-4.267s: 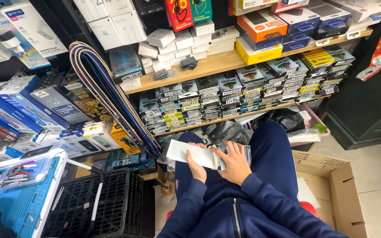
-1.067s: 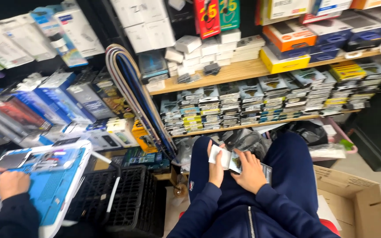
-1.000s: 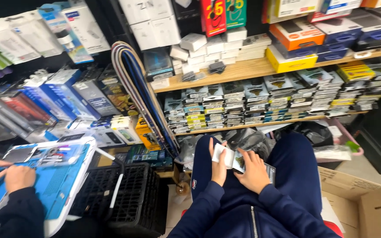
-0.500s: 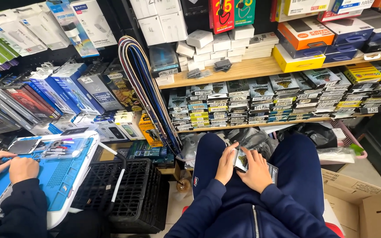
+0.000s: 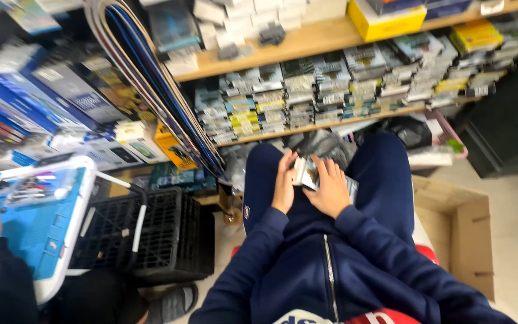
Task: Organizing small boxed mobile phone accessories by inspecting and placing them into a cardboard box
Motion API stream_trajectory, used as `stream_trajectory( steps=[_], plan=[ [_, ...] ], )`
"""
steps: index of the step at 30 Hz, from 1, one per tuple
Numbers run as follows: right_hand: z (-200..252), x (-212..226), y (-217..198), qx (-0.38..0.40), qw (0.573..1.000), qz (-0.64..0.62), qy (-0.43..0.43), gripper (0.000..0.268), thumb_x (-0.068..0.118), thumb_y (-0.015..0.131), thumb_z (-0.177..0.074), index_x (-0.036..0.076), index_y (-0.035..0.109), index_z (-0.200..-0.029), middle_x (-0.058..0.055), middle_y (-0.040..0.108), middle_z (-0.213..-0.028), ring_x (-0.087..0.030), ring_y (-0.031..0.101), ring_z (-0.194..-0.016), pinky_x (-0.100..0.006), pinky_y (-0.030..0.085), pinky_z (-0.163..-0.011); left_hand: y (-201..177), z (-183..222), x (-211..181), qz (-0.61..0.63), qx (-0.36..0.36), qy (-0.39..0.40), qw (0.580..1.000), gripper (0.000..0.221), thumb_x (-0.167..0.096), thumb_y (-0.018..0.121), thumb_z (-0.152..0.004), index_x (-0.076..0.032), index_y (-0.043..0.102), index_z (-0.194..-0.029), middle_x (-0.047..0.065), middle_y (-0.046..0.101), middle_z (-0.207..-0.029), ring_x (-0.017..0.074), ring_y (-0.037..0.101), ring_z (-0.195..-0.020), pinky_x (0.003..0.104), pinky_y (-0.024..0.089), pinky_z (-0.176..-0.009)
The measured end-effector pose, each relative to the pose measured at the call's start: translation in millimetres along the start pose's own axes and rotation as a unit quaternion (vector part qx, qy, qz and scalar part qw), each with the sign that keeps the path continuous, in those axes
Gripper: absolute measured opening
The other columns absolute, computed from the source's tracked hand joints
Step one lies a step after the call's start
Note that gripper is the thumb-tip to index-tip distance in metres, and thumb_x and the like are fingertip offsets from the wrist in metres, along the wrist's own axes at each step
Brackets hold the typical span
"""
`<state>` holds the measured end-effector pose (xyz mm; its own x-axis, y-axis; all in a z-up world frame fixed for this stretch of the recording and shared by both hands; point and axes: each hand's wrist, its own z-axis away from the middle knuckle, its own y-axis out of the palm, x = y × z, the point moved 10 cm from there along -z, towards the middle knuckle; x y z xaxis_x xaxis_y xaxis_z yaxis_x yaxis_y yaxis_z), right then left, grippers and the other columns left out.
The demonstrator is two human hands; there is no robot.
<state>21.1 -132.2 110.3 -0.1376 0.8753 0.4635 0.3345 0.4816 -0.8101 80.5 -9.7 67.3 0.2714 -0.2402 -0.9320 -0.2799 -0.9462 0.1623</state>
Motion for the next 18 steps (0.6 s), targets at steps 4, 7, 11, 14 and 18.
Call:
stream_trajectory(
  steps=[4, 7, 11, 14, 18],
  plan=[
    [-1, 2, -3, -0.022, 1.000, -0.005, -0.011, 0.096, 0.025, 0.088, -0.065, 0.014, 0.043, -0.149, -0.010, 0.047, -0.118, -0.033, 0.052, -0.111, -0.046, 0.042, -0.100, 4, 3, -9, -0.083, 0.016, -0.025, 0.996, 0.048, -0.012, 0.044, -0.105, -0.014, 0.047, -0.152, 0.019, 0.053, -0.148, 0.0339, 0.045, -0.142, 0.046, 0.035, -0.119],
    [1, 7, -7, -0.027, 0.999, -0.020, -0.019, 0.093, 0.021, 0.086, -0.069, 0.011, 0.043, -0.150, -0.011, 0.046, -0.116, -0.034, 0.052, -0.107, -0.047, 0.041, -0.098, 5, 4, -13, -0.130, 0.017, -0.019, 0.991, 0.054, -0.008, 0.054, -0.102, -0.019, 0.046, -0.154, 0.016, 0.053, -0.148, 0.0331, 0.047, -0.140, 0.047, 0.037, -0.116],
    [1, 4, -6, -0.023, 0.999, -0.026, -0.013, 0.093, 0.021, 0.085, -0.069, 0.013, 0.042, -0.151, -0.009, 0.045, -0.117, -0.033, 0.052, -0.109, -0.047, 0.041, -0.099, 7, 3, -22, -0.115, 0.018, -0.022, 0.993, 0.053, -0.009, 0.057, -0.102, -0.018, 0.047, -0.153, 0.015, 0.054, -0.148, 0.0301, 0.049, -0.140, 0.046, 0.039, -0.116],
    [0, 3, -5, -0.026, 0.999, -0.030, -0.013, 0.094, 0.021, 0.085, -0.068, 0.014, 0.043, -0.151, -0.009, 0.045, -0.116, -0.033, 0.052, -0.109, -0.048, 0.041, -0.099, 10, 3, -33, -0.100, 0.030, -0.018, 0.994, 0.050, -0.012, 0.054, -0.105, -0.015, 0.044, -0.154, 0.020, 0.048, -0.151, 0.0366, 0.043, -0.143, 0.050, 0.033, -0.119],
    [0, 3, -7, -0.033, 0.999, -0.026, -0.011, 0.093, 0.022, 0.084, -0.068, 0.013, 0.043, -0.151, -0.008, 0.044, -0.114, -0.032, 0.052, -0.107, -0.046, 0.041, -0.098, 19, 3, -33, -0.068, 0.069, -0.021, 0.995, 0.051, -0.022, 0.047, -0.110, -0.015, 0.037, -0.159, 0.023, 0.036, -0.160, 0.0406, 0.028, -0.150, 0.051, 0.024, -0.124]
  ],
)
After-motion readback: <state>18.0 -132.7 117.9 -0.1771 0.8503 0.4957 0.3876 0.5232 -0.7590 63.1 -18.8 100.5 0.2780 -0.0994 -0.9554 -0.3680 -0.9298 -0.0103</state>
